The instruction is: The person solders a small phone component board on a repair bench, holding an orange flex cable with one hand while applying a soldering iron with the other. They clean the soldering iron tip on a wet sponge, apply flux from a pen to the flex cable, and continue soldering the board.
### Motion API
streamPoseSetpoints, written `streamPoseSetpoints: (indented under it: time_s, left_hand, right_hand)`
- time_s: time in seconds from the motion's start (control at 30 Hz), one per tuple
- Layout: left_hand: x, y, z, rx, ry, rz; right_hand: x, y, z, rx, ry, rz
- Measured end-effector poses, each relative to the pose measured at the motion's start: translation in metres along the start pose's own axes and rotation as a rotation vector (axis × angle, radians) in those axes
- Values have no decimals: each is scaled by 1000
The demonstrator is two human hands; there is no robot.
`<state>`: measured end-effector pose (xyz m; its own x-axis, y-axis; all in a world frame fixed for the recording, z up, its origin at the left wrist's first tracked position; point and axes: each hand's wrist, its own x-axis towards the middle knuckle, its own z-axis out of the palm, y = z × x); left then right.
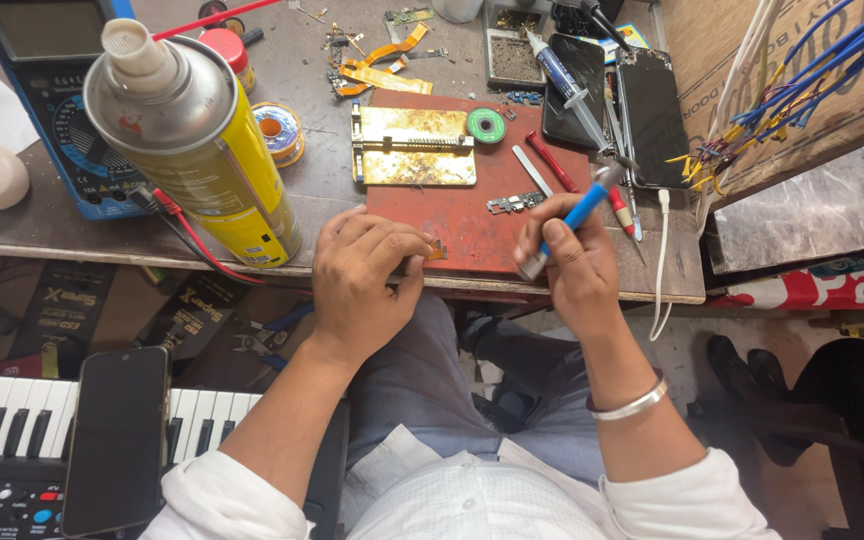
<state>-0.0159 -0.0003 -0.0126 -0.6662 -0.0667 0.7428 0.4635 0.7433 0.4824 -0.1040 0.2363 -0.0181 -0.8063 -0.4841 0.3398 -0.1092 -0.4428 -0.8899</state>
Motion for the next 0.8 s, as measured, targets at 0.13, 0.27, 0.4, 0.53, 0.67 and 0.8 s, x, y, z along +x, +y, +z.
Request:
streamPoseSetpoints:
  time_s: [0.13,0.27,0.4,0.53,0.67,0.8]
  left_hand:
    - [0,1,0,0,2,-3]
    - [0,2,-1,-3,-10,-9]
    - [0,2,-1,-3,-12,-10]
    - [0,1,0,9,-18,-12]
    - [-1,1,0,13,-16,-15]
    - [0,2,0,11,-11,-17]
  right_hand:
    - [-12,-17,16,-484,44,49]
    - [-20,-23,27,-464,85,1]
    - [-26,-24,21,246,151,130]
    - [-25,-17,12,400,60,95]
    - [-5,-9,3,-69,31,146]
    - [21,-6,4,-636,-100,77]
